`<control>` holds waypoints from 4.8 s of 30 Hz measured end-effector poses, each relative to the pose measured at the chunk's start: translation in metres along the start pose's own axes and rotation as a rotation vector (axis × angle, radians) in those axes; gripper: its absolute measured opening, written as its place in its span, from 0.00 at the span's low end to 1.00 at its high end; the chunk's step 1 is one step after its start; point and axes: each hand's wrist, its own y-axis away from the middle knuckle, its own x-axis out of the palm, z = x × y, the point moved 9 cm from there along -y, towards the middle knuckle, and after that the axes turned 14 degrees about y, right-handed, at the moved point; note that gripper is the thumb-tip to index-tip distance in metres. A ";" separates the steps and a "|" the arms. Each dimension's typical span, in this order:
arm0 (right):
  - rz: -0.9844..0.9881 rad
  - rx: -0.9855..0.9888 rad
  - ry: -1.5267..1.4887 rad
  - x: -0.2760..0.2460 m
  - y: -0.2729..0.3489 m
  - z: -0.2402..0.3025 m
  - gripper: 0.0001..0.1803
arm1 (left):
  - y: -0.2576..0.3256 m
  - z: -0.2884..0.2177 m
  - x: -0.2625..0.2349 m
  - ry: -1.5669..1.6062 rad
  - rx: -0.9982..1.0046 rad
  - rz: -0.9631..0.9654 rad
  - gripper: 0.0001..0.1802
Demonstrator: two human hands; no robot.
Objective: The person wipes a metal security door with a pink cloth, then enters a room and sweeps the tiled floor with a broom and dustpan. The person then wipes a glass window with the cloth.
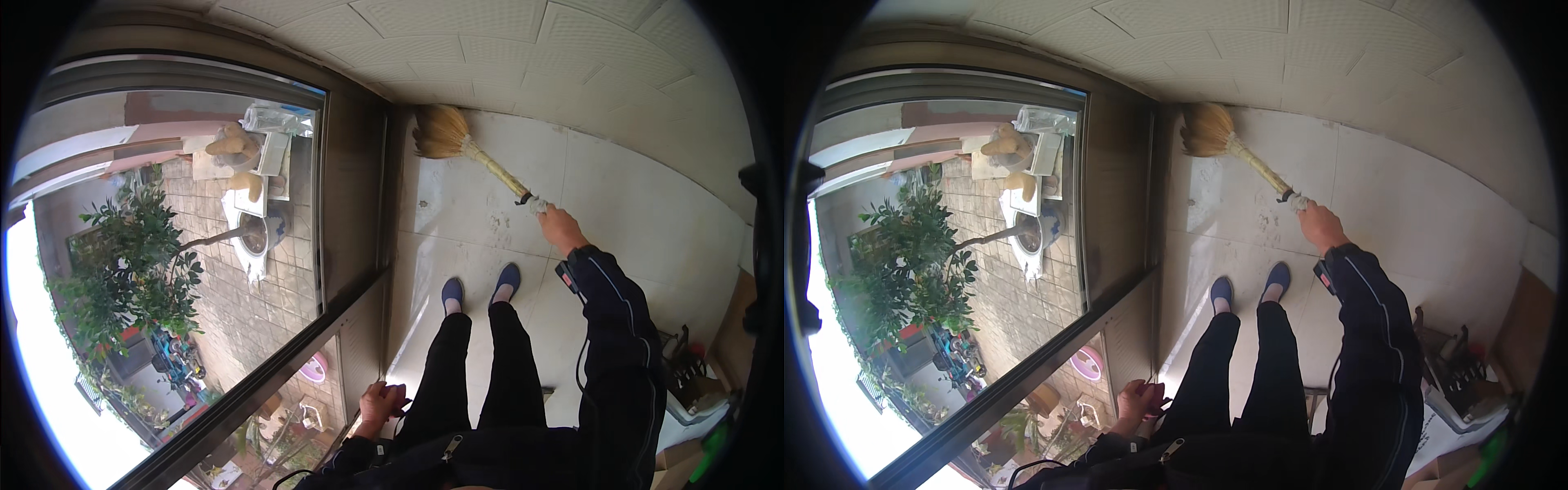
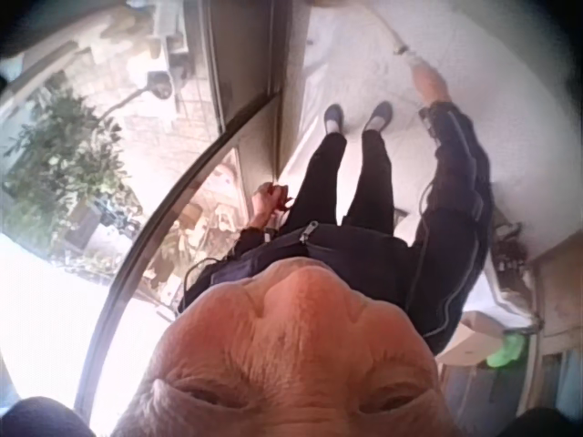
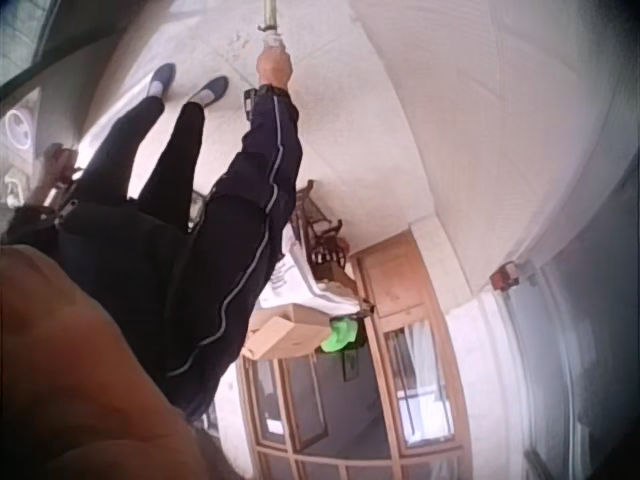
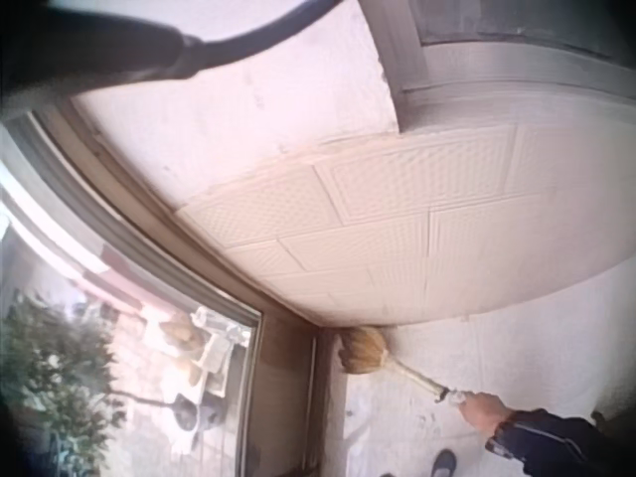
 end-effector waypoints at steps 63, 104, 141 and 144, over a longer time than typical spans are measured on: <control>0.082 0.058 -0.062 0.032 0.053 0.051 0.22 | -0.095 -0.040 -0.070 -0.122 0.255 0.011 0.19; 0.283 0.561 -1.053 0.140 0.230 -0.044 0.22 | -0.115 -0.069 -0.061 -0.284 0.392 0.061 0.18; 0.007 -0.093 -0.351 0.086 0.212 0.050 0.39 | -0.104 0.001 -0.069 -0.066 0.233 0.015 0.20; 0.188 -0.094 -0.402 0.092 0.169 0.063 0.43 | -0.104 0.007 -0.069 -0.098 0.149 0.033 0.21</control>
